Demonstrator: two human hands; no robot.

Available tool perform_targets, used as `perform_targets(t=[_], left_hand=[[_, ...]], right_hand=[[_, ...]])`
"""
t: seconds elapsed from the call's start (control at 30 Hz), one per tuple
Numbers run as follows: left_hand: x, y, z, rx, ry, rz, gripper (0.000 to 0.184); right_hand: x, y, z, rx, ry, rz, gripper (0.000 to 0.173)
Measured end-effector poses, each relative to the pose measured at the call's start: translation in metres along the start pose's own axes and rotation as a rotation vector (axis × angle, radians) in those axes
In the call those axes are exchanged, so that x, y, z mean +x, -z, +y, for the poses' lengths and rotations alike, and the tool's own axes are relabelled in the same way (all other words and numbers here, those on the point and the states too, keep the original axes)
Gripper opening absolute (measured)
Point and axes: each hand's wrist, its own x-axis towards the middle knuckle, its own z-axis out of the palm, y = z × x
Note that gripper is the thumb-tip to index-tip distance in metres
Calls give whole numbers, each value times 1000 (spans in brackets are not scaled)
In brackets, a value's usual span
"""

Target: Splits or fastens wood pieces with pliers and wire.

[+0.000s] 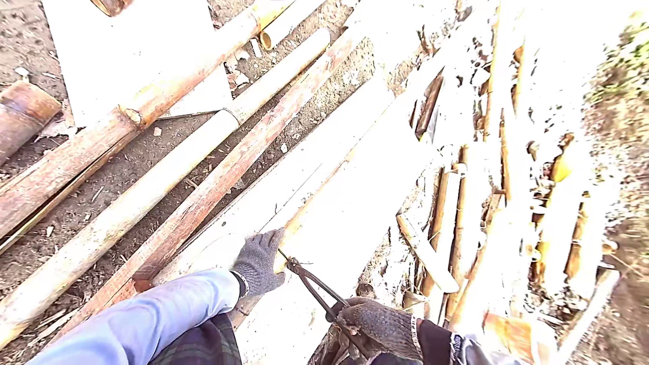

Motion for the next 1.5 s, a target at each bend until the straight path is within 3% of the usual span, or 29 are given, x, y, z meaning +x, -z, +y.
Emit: perform_targets(t=[0.23, 0.47, 0.63, 0.7, 0.8, 0.9, 0.97, 1.0, 1.1, 1.17, 1.2, 1.27, 1.33, 1.37, 1.47, 1.5], left_hand=[[-1, 0, 0, -5, -7, -2, 110], [1, 1, -1, 2, -2, -16, 112], [0, 3, 0, -3, -3, -18, 111], [-2, 4, 0, -15, 3, -13, 111], [-2, 4, -1, -28, -3, -3, 112], [-2, 4, -1, -18, -7, -18, 113], [-1, 3, -1, -13, -14, -16, 113], [0, 3, 0, -8, -15, -15, 112], [-1, 6, -2, -2, -5, -23, 111], [-2, 5, 0, 0, -8, -25, 111], [0, 5, 0, -2, -10, -15, 111], [0, 4, 1, 4, -8, -8, 111], [0, 3, 1, -1, 2, -14, 112], [-1, 2, 1, -1, 7, -16, 112], [-2, 2, 2, 3, 7, -11, 112], [-2, 3, 2, 5, 9, -17, 111]], right_hand=[[25, -16, 23, -168, 17, 93, 32], [36, -20, 25, -585, 65, 317, 25], [13, -4, -8, -1187, 15, 755, 33], [4, -2, -15, -1308, 80, 871, 38], [-16, 0, -23, -1189, 84, 610, 51], [-18, 16, -17, -614, 186, 176, 47], [-15, 16, -11, -354, 228, 85, 47], [-16, 10, -14, -466, 251, 167, 46], [-25, -24, -22, -1198, 244, 608, 39], [-24, -28, -13, -1368, 307, 767, 36], [-23, -23, -13, -1347, 329, 761, 34], [-24, -7, -18, -1085, 302, 590, 44], [-19, 11, -19, -646, 258, 346, 69], [-17, 18, -16, -424, 227, 206, 67], [-15, 32, -7, 16, 102, -197, 22], [-13, 34, -5, 86, 81, -331, 17]])
